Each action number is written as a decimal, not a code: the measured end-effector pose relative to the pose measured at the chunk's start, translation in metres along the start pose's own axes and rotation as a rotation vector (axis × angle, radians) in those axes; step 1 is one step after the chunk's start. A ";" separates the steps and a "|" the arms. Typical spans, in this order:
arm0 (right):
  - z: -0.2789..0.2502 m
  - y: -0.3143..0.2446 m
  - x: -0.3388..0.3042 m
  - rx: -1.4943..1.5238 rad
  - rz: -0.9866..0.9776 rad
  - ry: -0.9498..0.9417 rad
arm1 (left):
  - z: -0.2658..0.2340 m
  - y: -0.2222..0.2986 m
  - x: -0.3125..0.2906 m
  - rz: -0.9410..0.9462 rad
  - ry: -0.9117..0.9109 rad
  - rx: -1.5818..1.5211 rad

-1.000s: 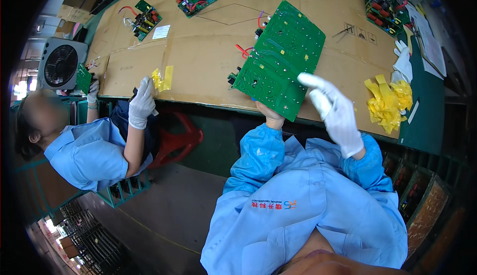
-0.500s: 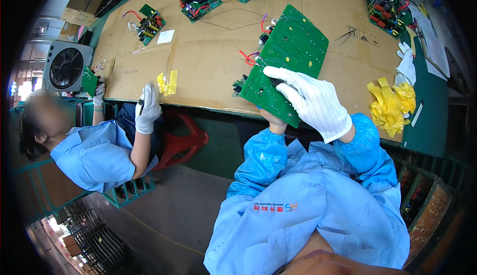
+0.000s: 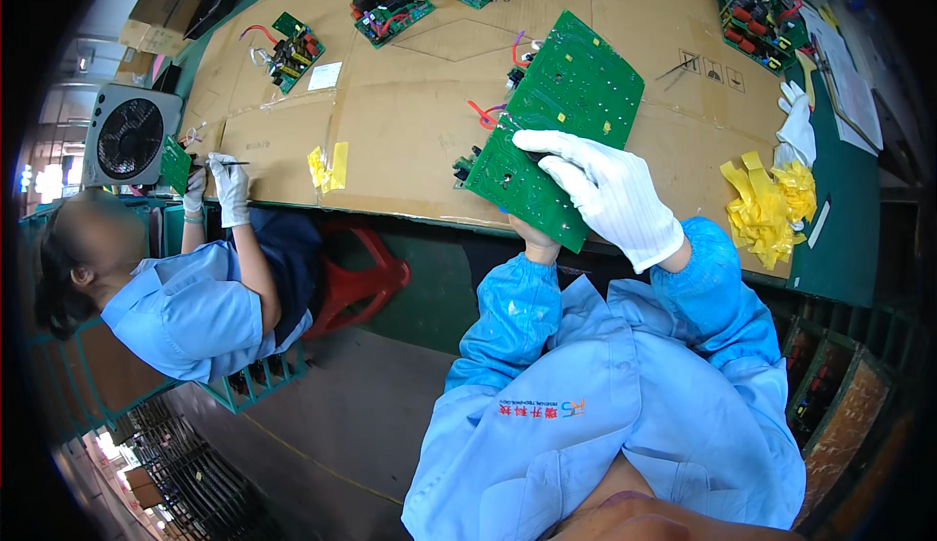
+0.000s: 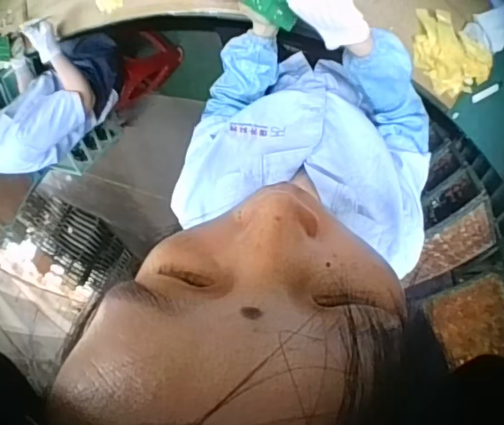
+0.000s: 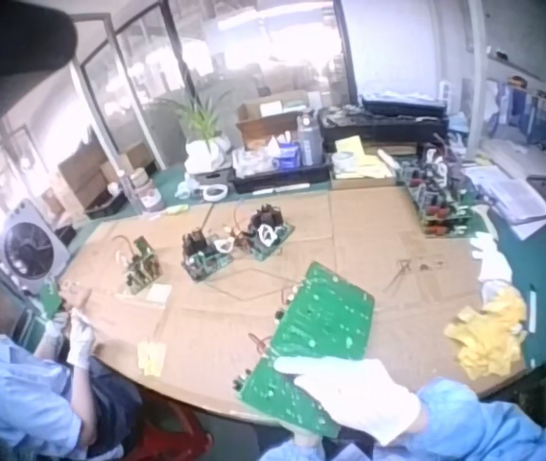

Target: Assembling electronic components on a printed circuit board at a factory workbench.

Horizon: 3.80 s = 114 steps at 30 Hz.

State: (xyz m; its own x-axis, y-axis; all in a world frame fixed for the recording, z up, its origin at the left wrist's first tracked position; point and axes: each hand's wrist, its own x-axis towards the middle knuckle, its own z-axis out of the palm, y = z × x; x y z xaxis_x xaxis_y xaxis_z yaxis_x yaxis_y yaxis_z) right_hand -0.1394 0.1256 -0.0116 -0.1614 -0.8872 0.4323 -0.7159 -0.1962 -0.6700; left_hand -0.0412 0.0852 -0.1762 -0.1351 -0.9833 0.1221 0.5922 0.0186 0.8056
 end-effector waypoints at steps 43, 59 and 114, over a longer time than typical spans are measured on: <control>-0.048 0.062 -0.035 -0.244 0.111 0.003 | -0.021 -0.005 0.008 -0.159 -0.001 -0.188; -0.043 0.069 -0.041 -0.089 0.134 -0.004 | -0.020 -0.005 0.008 -0.171 -0.008 -0.208; -0.069 0.118 0.043 -0.104 0.274 -0.087 | -0.022 -0.004 0.009 -0.209 -0.016 -0.257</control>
State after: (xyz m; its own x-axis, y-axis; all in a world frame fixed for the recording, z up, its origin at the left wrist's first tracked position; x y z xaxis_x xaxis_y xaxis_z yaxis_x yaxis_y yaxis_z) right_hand -0.2779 0.0931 -0.0309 -0.3025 -0.9344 0.1883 -0.7204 0.0947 -0.6871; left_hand -0.0271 0.0719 -0.1914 -0.2861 -0.9580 -0.0193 0.7313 -0.2313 0.6416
